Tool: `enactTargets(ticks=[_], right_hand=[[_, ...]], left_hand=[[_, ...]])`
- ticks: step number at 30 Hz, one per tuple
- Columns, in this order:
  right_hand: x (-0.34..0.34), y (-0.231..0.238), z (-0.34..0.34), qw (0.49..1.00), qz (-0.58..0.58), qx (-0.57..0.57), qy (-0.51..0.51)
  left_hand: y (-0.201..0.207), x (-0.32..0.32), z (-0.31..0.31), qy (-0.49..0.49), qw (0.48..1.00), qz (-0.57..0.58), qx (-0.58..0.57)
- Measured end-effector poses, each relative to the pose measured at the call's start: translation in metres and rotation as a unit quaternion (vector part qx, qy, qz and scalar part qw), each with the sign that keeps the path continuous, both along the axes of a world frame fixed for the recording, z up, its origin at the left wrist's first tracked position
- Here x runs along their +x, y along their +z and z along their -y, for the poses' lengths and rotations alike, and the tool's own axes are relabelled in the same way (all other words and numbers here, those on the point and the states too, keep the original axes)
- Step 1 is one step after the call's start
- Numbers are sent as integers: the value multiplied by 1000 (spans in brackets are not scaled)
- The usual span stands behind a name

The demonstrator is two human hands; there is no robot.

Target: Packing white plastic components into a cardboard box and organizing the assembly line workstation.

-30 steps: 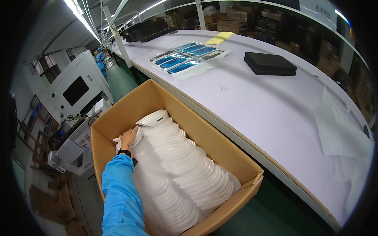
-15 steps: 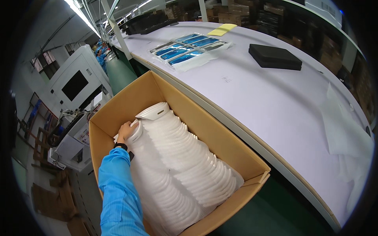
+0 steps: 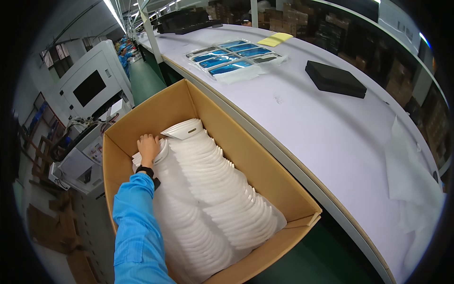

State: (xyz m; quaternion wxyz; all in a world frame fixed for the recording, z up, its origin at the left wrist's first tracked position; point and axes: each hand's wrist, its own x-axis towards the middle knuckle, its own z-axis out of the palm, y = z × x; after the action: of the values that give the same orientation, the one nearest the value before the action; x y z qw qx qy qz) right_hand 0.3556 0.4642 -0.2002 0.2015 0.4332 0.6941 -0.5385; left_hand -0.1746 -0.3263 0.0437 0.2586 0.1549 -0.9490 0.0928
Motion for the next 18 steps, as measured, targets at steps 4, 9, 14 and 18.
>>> enactTargets(ticks=[4, 9, 14, 18], right_hand=[[-10, 7, -5, 999, 3, 13, 39], [-7, 3, -6, 996, 10, 22, 84], [16, -8, 5, 993, 22, 24, 113], [42, -16, 13, 991, 32, 31, 128]], left_hand=[[-15, 3, -46, 166, 974, -150, 28], [-36, 14, -43, 140, 980, -143, -4], [-27, 18, -11, 82, 992, -85, 34], [-18, 22, -17, 5, 991, -115, -64]])
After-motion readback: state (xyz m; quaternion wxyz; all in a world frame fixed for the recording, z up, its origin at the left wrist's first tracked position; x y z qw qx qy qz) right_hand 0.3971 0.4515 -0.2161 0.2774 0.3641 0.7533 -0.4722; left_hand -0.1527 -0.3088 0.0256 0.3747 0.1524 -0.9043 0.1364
